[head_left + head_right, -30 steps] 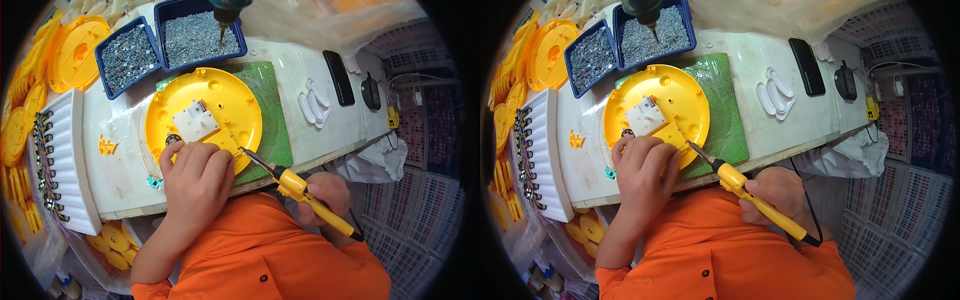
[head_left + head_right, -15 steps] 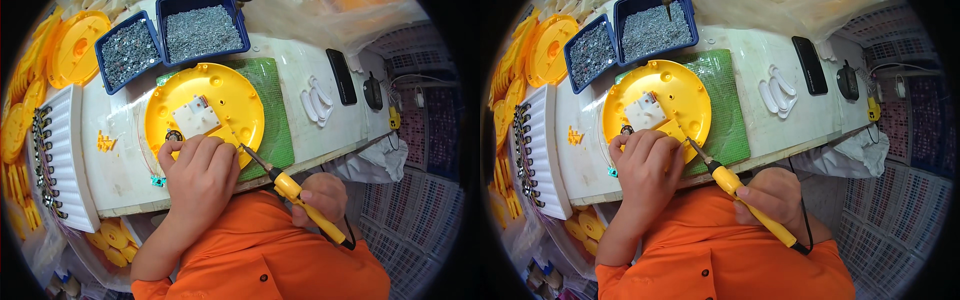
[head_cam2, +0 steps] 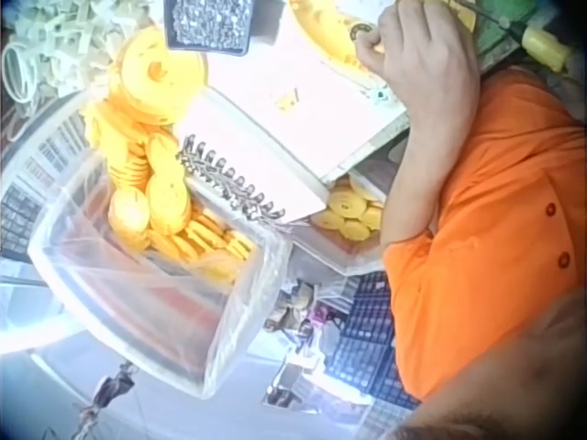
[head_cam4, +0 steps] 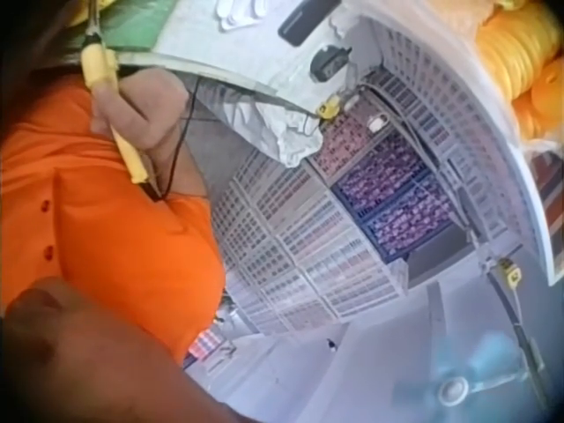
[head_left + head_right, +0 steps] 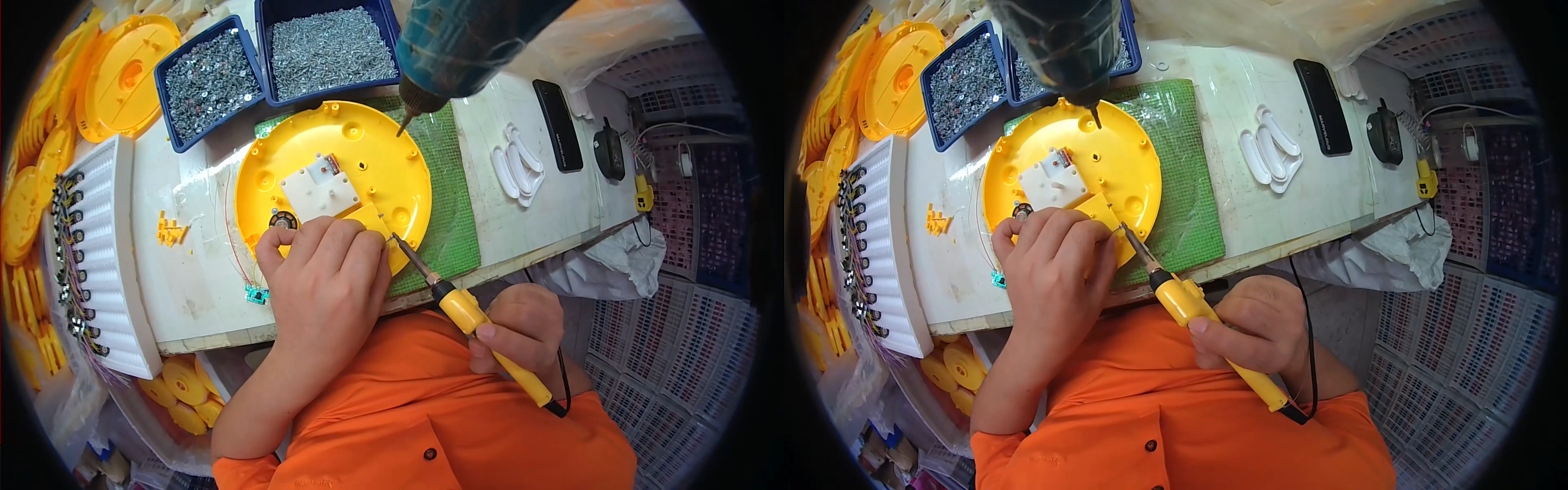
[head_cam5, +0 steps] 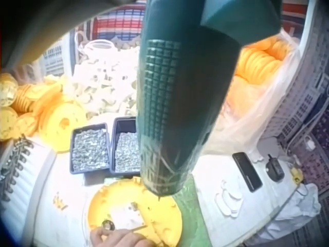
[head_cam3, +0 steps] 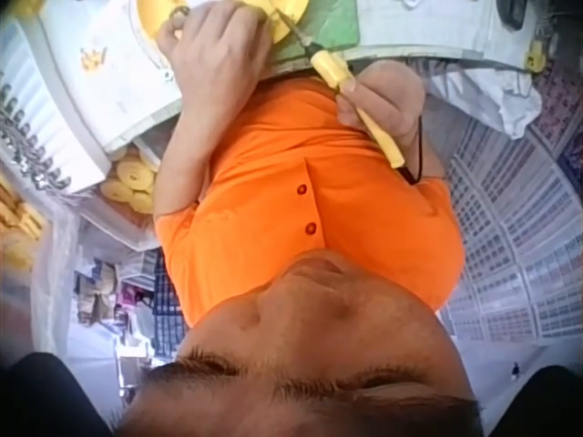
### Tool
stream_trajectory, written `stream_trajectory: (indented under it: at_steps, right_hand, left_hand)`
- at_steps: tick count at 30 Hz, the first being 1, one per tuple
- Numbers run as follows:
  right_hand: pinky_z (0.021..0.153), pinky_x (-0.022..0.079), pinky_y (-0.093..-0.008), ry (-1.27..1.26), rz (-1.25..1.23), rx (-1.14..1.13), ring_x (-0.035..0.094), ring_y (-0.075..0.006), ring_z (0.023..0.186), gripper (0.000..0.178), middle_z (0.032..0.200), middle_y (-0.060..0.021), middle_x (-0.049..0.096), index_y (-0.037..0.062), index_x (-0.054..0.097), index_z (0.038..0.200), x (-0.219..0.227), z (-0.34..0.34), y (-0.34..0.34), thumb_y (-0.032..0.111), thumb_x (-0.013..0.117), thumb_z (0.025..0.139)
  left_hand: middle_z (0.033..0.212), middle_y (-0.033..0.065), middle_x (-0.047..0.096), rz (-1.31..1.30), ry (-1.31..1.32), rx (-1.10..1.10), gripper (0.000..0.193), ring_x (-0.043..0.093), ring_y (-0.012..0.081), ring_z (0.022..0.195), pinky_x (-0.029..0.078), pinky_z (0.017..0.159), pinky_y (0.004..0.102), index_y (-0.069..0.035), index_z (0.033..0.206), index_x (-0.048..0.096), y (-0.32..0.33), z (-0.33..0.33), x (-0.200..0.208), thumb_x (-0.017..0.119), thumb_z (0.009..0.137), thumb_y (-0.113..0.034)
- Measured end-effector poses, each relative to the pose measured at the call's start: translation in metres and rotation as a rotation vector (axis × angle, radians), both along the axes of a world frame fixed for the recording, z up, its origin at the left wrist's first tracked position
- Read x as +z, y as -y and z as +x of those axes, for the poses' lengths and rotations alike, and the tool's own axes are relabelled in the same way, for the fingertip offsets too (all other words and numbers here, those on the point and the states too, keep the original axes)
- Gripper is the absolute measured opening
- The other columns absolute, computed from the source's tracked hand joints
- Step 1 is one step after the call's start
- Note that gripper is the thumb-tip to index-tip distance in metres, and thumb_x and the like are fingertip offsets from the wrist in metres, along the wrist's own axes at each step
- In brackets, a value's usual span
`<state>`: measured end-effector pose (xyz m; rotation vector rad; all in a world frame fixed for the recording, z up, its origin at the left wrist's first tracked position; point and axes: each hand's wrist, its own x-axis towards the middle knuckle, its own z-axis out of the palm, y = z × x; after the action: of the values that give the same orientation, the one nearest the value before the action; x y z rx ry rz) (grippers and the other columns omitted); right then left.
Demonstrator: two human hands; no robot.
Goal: Assembling internal components, wiring, and housing for a yellow plastic toy using an electric screwdriver and soldering iron.
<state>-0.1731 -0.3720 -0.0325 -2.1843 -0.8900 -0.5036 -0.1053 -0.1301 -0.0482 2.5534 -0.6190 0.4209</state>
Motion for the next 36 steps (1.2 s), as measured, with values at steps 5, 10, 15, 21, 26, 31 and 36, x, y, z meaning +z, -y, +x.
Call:
stream_trajectory:
  at_steps: [5,10,15,21,26,31,36]
  right_hand:
    - [0.048,0.047,-0.0278,0.001,0.011,-0.003,0.059,-0.0147,0.058,0.036,0.078,0.0008,0.060,0.0095,0.069,0.115,0.000,0.000,-0.001,0.015,0.083,0.082]
    - [0.048,0.047,-0.0280,0.003,0.043,-0.014,0.059,-0.0159,0.057,0.035,0.078,-0.0003,0.062,0.0090,0.068,0.115,0.003,0.000,0.000,0.013,0.083,0.083]
    - [0.047,0.047,-0.0290,-0.020,0.049,0.007,0.059,-0.0166,0.056,0.036,0.077,-0.0010,0.061,0.0072,0.068,0.114,0.003,0.001,0.000,0.010,0.083,0.082]
    - [0.046,0.046,-0.0304,0.019,0.127,-0.047,0.058,-0.0173,0.053,0.035,0.073,-0.0031,0.062,0.0046,0.065,0.116,-0.001,0.003,0.004,0.011,0.078,0.085]
    - [0.070,0.054,-0.0356,-0.124,0.149,-0.133,0.063,-0.0224,0.075,0.039,0.094,-0.0134,0.065,0.0035,0.052,0.127,-0.006,-0.014,0.018,0.023,0.069,0.098]
    - [0.078,0.054,-0.0338,-0.163,0.183,-0.199,0.064,-0.0202,0.086,0.045,0.105,-0.0153,0.064,0.0036,0.047,0.132,-0.011,-0.017,0.020,0.027,0.068,0.100]
    - [0.072,0.053,-0.0311,-0.165,0.248,-0.328,0.062,-0.0181,0.079,0.046,0.104,-0.0149,0.064,0.0030,0.047,0.131,-0.017,-0.013,0.014,0.032,0.065,0.101]
  left_hand:
    - [0.089,-0.0006,0.064,0.000,-0.031,-0.008,0.013,0.064,0.0178,0.091,0.036,0.088,0.0430,-0.014,0.084,0.063,0.000,0.001,0.003,0.075,0.082,-0.015]
    - [0.087,-0.0004,0.063,0.000,-0.029,-0.018,0.012,0.063,0.0183,0.090,0.036,0.087,0.0423,-0.014,0.083,0.063,0.000,0.003,0.005,0.075,0.082,-0.014]
    - [0.087,-0.0003,0.063,-0.013,-0.031,-0.019,0.012,0.063,0.0184,0.091,0.037,0.087,0.0425,-0.014,0.083,0.063,0.001,0.003,0.004,0.074,0.081,-0.014]
    - [0.087,-0.0004,0.063,-0.003,-0.026,-0.016,0.011,0.062,0.0186,0.090,0.037,0.087,0.0425,-0.014,0.082,0.062,-0.001,0.003,0.004,0.074,0.081,-0.013]
    - [0.087,-0.0006,0.063,0.001,-0.024,-0.024,0.011,0.062,0.0185,0.090,0.037,0.087,0.0427,-0.014,0.082,0.062,-0.001,0.004,0.006,0.073,0.080,-0.013]
    - [0.087,-0.0008,0.063,-0.002,-0.027,-0.029,0.012,0.063,0.0184,0.090,0.038,0.087,0.0427,-0.014,0.082,0.062,-0.001,0.004,0.005,0.073,0.080,-0.012]
    - [0.087,-0.0008,0.063,0.010,-0.033,-0.023,0.012,0.063,0.0181,0.090,0.038,0.088,0.0427,-0.014,0.082,0.062,-0.002,0.003,0.006,0.073,0.080,-0.012]
